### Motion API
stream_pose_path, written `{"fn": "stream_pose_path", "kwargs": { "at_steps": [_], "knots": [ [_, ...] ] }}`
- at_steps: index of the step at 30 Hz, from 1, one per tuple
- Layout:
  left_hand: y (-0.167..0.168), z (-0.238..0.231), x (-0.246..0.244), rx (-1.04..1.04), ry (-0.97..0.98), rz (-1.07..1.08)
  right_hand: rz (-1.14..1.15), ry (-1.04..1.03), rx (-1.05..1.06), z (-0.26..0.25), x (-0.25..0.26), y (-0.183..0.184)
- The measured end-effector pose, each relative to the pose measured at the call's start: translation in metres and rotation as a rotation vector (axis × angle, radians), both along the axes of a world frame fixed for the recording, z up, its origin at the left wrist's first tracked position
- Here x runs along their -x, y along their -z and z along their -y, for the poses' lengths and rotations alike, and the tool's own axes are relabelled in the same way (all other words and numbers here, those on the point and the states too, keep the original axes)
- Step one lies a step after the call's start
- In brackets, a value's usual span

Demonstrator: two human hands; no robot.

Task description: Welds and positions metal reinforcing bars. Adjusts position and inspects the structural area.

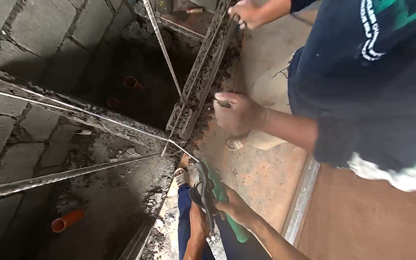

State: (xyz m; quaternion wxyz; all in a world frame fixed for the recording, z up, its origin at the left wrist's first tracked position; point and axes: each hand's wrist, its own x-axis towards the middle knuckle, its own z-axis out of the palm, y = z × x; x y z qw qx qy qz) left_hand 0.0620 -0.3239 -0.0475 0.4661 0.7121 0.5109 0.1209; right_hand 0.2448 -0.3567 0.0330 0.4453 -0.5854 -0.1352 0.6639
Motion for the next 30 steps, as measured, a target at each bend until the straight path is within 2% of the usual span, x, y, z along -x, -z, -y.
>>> {"fn": "stream_pose_path", "kwargs": {
  "at_steps": [3, 7, 10, 14, 20, 24, 30],
  "knots": [
    [-0.019, -0.019, 0.004, 0.041, -0.055, 0.026, 0.029, 0.045, -0.017, -0.002, 0.006, -0.009],
    [-0.033, -0.049, 0.005, -0.041, -0.063, 0.167, 0.101, 0.150, -0.038, -0.001, 0.004, -0.016],
    [-0.040, -0.067, 0.003, -0.098, -0.055, 0.167, 0.185, 0.170, 0.036, 0.007, -0.005, -0.016],
    [-0.042, -0.068, 0.012, 0.002, 0.093, 0.032, 0.237, 0.179, 0.131, 0.037, -0.013, -0.007],
    [-0.007, -0.045, 0.044, 0.174, 0.340, -0.304, 0.290, 0.127, 0.347, 0.100, -0.017, 0.009],
    [0.008, -0.025, 0.074, 0.277, 0.312, -0.430, 0.352, 0.017, 0.472, 0.140, -0.015, 0.028],
    [-0.016, -0.009, 0.096, 0.281, 0.177, -0.448, 0.392, -0.090, 0.572, 0.177, -0.009, 0.035]
  ]
}}
